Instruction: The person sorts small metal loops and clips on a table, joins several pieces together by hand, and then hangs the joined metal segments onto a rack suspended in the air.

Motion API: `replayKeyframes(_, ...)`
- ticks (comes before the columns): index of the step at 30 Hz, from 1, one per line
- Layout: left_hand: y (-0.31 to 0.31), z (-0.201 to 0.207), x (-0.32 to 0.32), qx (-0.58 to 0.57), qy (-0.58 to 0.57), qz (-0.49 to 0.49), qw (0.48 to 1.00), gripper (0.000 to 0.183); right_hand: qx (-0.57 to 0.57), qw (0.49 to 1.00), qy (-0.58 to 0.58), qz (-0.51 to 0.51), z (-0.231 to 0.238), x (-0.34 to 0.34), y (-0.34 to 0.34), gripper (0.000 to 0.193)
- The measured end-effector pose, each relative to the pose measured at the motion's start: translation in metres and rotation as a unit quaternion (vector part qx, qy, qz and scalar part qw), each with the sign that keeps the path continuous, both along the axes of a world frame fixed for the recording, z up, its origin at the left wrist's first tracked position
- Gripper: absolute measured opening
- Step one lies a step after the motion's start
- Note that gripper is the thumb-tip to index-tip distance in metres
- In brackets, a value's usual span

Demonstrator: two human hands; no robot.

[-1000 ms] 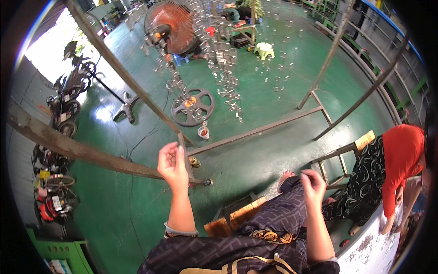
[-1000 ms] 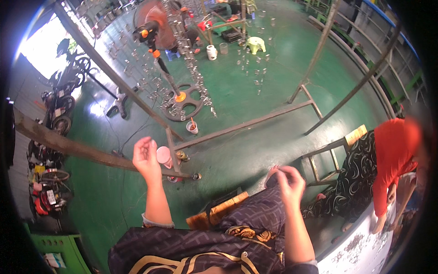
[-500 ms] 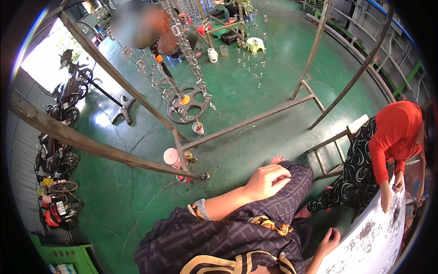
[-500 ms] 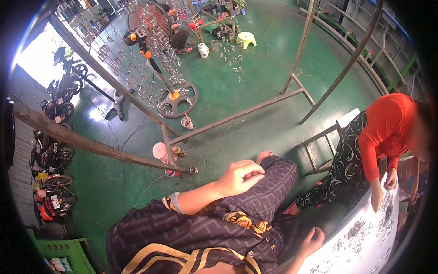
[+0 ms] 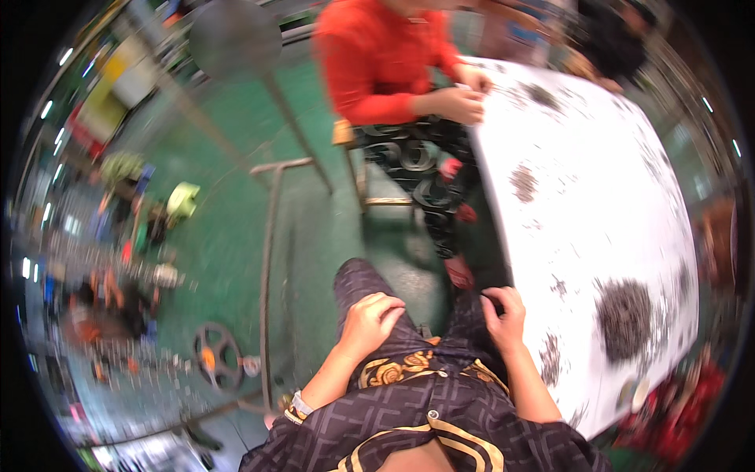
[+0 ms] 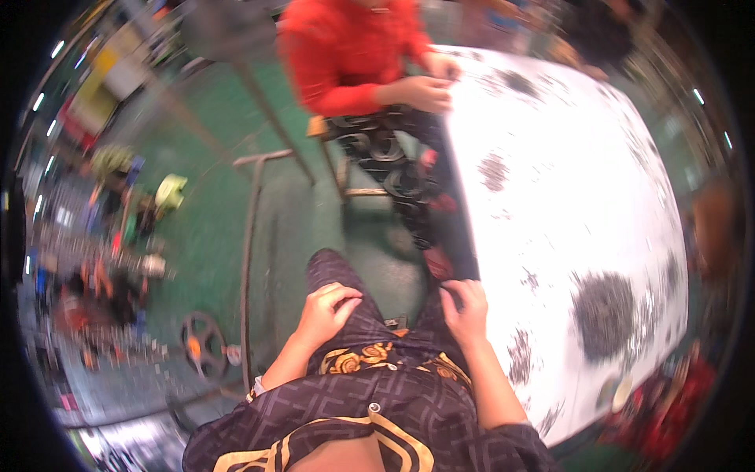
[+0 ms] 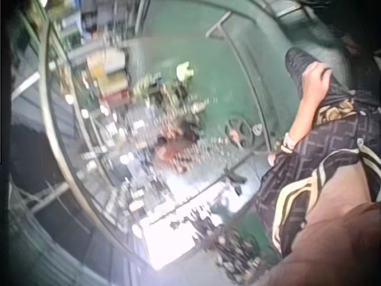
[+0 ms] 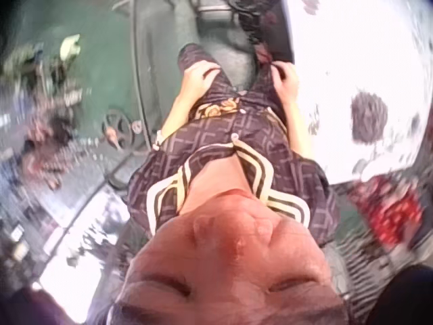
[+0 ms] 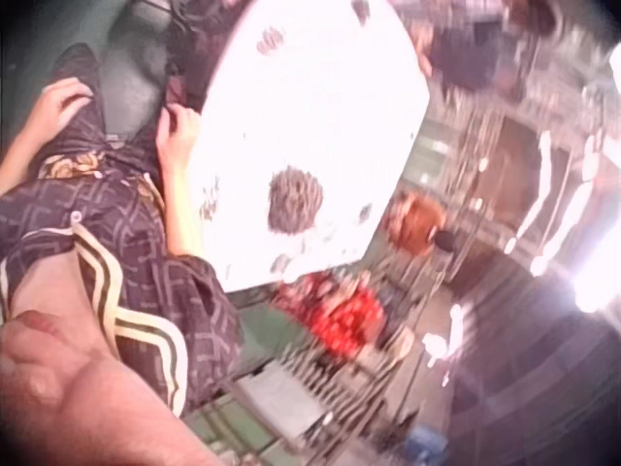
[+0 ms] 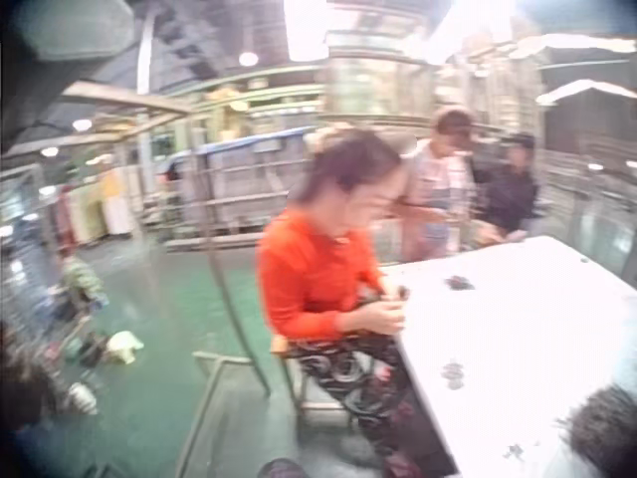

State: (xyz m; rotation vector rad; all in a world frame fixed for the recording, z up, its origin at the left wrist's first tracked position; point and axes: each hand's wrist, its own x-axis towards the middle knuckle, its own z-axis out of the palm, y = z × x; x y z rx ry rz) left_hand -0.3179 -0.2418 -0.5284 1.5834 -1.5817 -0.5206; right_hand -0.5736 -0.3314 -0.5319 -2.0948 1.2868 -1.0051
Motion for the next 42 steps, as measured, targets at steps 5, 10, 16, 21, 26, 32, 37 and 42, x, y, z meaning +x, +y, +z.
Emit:
replayKeyframes(5,-0.076,-0.005,-0.038,0.025,-0.049,-0.175,0.983,0.009,-0.028,0.987,-0.037,-0.155,0.013,-0.03,0.023,0.015)
replayKeyframes(10,-0.15,-0.006,-0.098,-0.053,-0.06,-0.251,0.965,0.008,-0.042,0.957,-0.026,-0.284,0.023,-0.064,0.035,0.014)
replayKeyframes(16,-0.204,-0.013,-0.162,-0.055,-0.089,-0.209,0.972,0.009,-0.003,0.933,0.031,-0.359,0.018,-0.108,0.018,0.014)
replayKeyframes(21,-0.225,-0.016,-0.187,-0.059,-0.113,-0.154,0.98,0.008,0.024,0.919,0.066,-0.388,0.007,-0.139,0.003,0.017)
replayKeyframes(26,-0.24,-0.01,-0.202,-0.061,-0.128,-0.145,0.979,0.008,0.025,0.916,0.058,-0.396,0.003,-0.151,-0.008,0.019)
replayKeyframes(32,-0.25,-0.015,-0.23,-0.088,-0.137,-0.225,0.961,0.007,0.018,0.912,0.071,-0.404,-0.001,-0.16,-0.012,0.019)
replayKeyframes(37,-0.257,-0.009,-0.267,-0.127,-0.119,-0.301,0.938,0.011,0.027,0.91,0.073,-0.407,0.001,-0.162,-0.012,0.02)
replayKeyframes(42,-0.266,-0.005,-0.285,-0.206,-0.281,-0.343,0.872,0.009,0.032,0.905,0.124,-0.406,0.002,-0.164,-0.016,0.024)
